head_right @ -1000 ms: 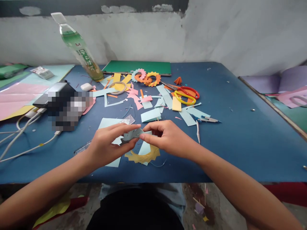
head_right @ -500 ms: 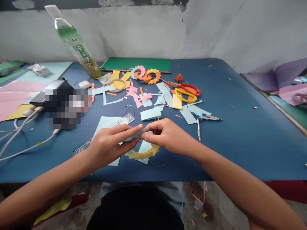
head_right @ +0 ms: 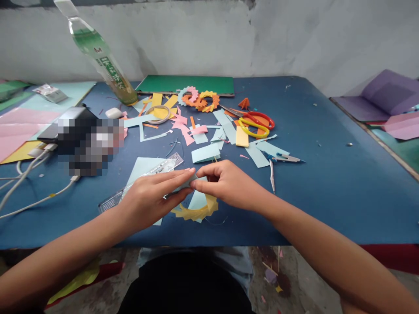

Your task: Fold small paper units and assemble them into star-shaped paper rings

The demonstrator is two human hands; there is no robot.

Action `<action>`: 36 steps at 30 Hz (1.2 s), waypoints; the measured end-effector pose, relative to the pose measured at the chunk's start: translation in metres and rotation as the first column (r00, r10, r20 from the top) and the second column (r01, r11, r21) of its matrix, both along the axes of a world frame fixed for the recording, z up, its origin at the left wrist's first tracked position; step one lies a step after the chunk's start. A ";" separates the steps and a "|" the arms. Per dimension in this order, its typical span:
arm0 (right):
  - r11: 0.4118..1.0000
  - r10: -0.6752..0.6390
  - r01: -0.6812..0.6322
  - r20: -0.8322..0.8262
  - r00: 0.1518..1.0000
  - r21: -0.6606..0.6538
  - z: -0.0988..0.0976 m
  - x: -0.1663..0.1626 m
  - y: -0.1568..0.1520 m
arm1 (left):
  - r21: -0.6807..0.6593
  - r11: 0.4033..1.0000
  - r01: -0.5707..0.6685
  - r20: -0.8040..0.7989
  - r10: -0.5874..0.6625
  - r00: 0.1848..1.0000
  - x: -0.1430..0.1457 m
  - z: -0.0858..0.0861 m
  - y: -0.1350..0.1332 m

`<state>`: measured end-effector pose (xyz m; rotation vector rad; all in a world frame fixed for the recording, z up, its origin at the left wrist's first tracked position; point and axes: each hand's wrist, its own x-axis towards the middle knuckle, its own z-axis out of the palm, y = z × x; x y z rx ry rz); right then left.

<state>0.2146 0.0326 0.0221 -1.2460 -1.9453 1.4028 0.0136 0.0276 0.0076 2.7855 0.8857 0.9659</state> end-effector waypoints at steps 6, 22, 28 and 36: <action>0.994 0.072 -0.072 -0.004 0.997 -0.085 0.000 0.003 0.003 | -0.040 0.999 0.035 -0.007 -0.035 0.999 0.000 0.002 -0.001; 0.662 -0.037 0.042 -0.023 0.999 0.749 0.008 0.000 -0.014 | 0.016 0.994 0.108 0.238 -0.109 0.965 -0.004 0.021 -0.001; 0.288 -0.012 -0.119 0.128 0.992 0.950 0.006 0.006 -0.016 | 0.170 0.961 0.219 0.175 -0.249 0.953 -0.009 0.032 -0.003; 0.071 -0.065 -0.188 0.193 0.979 0.980 0.004 0.010 -0.024 | 0.292 0.917 0.273 0.043 -0.297 0.954 -0.011 0.039 -0.005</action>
